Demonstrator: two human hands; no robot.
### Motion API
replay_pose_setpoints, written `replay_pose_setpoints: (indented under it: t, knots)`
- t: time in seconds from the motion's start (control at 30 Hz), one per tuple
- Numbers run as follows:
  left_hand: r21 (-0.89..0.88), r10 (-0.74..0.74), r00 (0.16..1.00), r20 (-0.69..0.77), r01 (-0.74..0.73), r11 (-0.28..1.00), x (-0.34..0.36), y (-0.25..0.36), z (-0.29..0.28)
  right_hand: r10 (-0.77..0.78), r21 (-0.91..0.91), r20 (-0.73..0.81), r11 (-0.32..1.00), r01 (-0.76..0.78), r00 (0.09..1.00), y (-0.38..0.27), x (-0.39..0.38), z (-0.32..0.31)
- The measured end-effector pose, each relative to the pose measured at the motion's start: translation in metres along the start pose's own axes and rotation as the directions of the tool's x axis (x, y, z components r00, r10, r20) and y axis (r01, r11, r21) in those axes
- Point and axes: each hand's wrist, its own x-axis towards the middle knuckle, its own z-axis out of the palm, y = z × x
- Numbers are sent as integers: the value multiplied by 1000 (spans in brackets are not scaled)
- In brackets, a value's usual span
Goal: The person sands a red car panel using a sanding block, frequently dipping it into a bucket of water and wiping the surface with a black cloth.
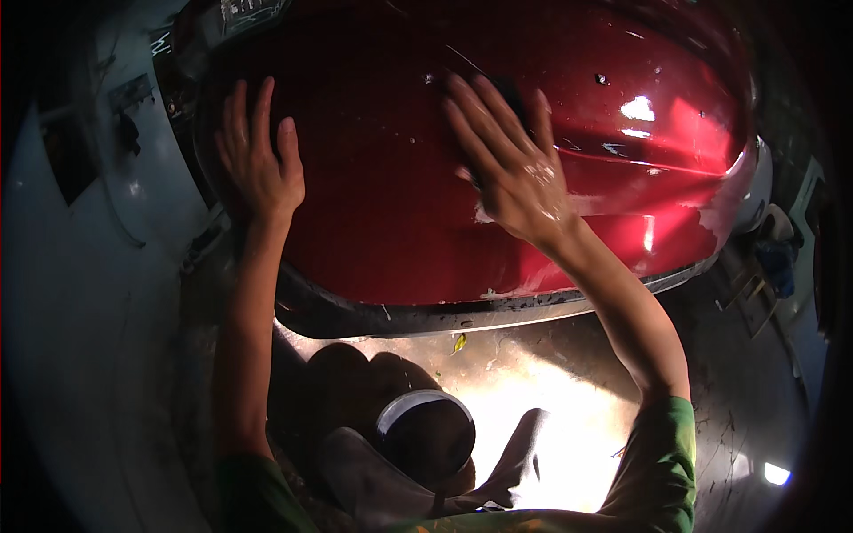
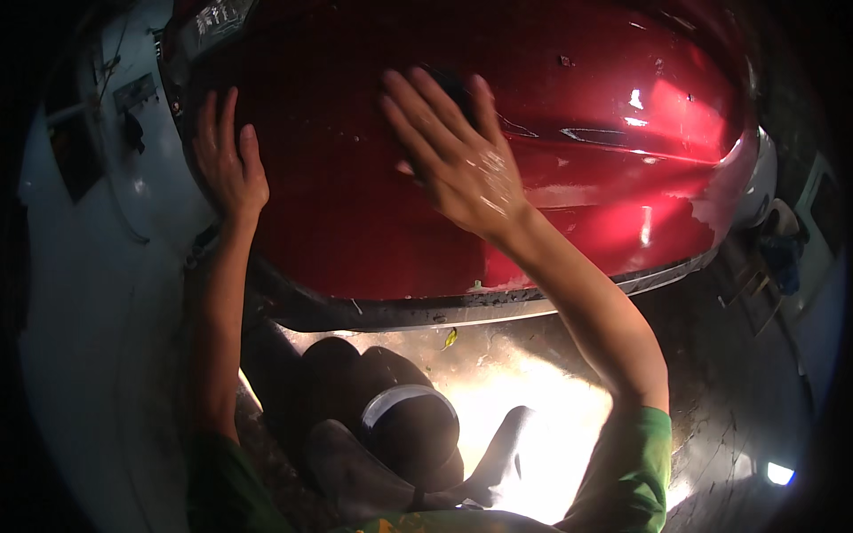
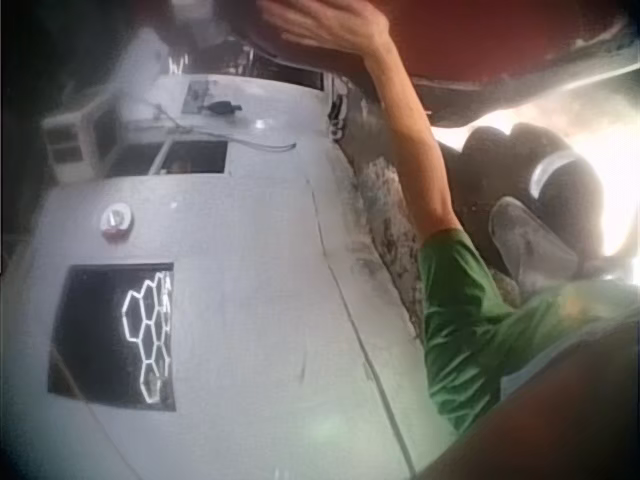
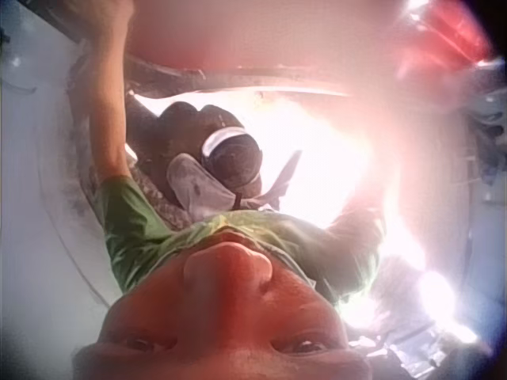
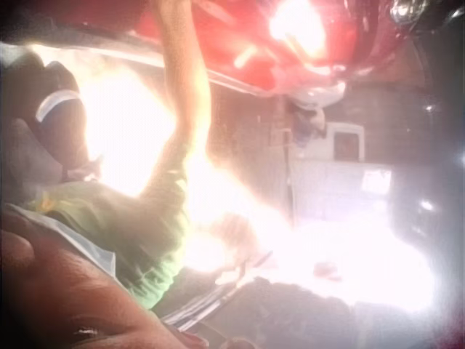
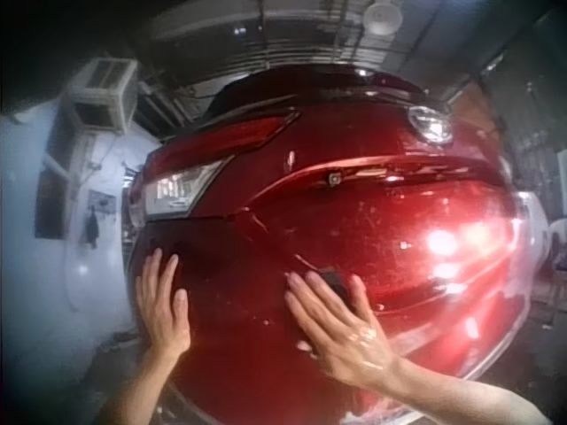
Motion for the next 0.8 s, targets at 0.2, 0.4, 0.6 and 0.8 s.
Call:
replay_pose_setpoints:
  t: [0.2, 0.4, 0.6, 0.8]
  knots:
    - [75, 36, 999, 24, -38, 996, -2, -2, -2, -36, -142, 76, 989, 46, 996, 13, -51, 8]
    - [106, 16, 999, -35, -12, 994, -3, 4, 2, -116, -12, 39, 993, 116, 992, -26, 23, 9]
    - [68, 109, 992, -58, -105, 992, -4, -5, -7, 186, -55, 173, 982, -179, 967, -16, -103, 2]
    - [-43, 53, 997, -53, -56, 998, -4, -7, 4, 673, 114, 226, 700, -705, 704, -75, -245, -34]
